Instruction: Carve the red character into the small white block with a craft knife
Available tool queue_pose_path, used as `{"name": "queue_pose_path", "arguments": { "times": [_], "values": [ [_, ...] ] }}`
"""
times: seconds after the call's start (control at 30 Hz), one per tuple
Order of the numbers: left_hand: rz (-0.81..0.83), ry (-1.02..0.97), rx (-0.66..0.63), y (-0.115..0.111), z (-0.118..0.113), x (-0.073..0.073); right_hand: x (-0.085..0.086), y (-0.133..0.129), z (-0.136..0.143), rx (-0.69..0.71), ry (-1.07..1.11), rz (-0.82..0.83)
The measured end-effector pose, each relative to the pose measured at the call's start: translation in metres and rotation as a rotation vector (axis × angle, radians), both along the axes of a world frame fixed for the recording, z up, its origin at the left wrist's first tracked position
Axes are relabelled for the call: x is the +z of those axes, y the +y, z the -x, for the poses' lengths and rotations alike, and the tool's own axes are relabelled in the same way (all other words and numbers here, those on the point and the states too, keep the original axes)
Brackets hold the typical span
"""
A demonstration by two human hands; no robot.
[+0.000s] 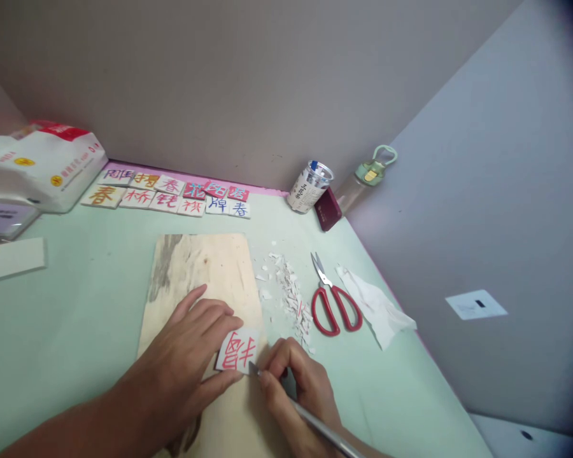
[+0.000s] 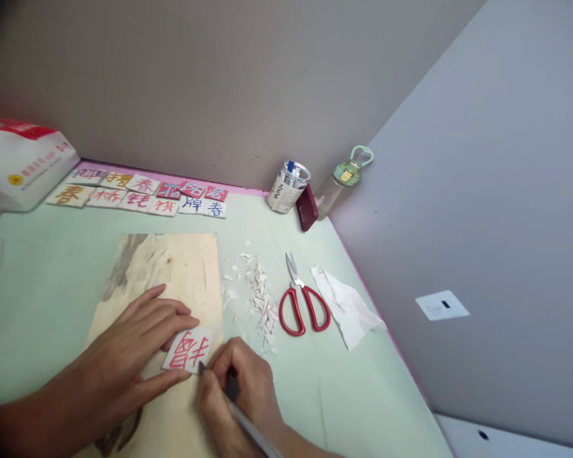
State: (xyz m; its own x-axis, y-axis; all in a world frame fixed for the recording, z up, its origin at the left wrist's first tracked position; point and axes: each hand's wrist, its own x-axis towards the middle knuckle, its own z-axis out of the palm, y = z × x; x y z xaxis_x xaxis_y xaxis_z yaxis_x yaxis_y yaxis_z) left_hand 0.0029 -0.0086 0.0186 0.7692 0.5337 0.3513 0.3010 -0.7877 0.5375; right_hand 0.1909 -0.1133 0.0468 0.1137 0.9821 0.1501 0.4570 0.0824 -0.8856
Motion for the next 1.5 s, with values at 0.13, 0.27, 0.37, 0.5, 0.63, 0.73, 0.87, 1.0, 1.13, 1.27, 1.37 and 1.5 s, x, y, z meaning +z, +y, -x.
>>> {"name": "queue_pose_path", "arguments": {
  "times": [0.13,0.27,0.37,0.5,0.63,0.73,0.87,1.0,1.13,1.27,1.37,1.5],
  "values": [
    [-0.006,-0.005,0.005,0.000,0.000,0.000,0.001,0.000,0.001,0.006,0.007,0.015],
    [-0.012,-0.012,0.006,0.000,0.000,0.000,0.000,0.000,0.001,0.011,-0.009,0.021],
    [-0.010,-0.007,-0.001,0.000,0.000,0.000,-0.001,0.000,0.000,0.009,-0.007,0.010],
    [-0.020,0.013,-0.006,0.001,0.001,0.000,-0.003,-0.002,0.001,0.024,-0.018,0.014],
    [-0.026,0.010,-0.001,0.003,0.001,-0.002,-0.004,-0.001,-0.001,0.045,-0.031,-0.011],
    [-0.027,-0.011,-0.011,0.004,0.001,-0.002,-0.001,0.004,-0.006,0.156,-0.161,-0.148],
    [-0.032,-0.003,-0.029,0.006,0.002,0.000,0.012,0.011,-0.017,0.389,-0.414,-0.250],
    [-0.017,0.025,-0.018,0.006,0.003,0.002,0.027,0.013,-0.023,0.484,-0.439,-0.109],
    [-0.016,0.019,-0.008,0.005,0.004,0.002,0.028,0.011,-0.024,0.483,-0.367,-0.046],
    [-0.012,0.028,-0.015,0.006,0.004,0.002,0.025,0.008,-0.025,0.448,-0.289,-0.034],
    [-0.020,0.017,-0.015,0.006,0.003,0.001,0.022,0.008,-0.022,0.380,-0.261,-0.052],
    [-0.048,-0.004,-0.004,0.005,0.003,0.000,0.009,0.006,-0.015,0.285,-0.198,-0.081]
  ]
}}
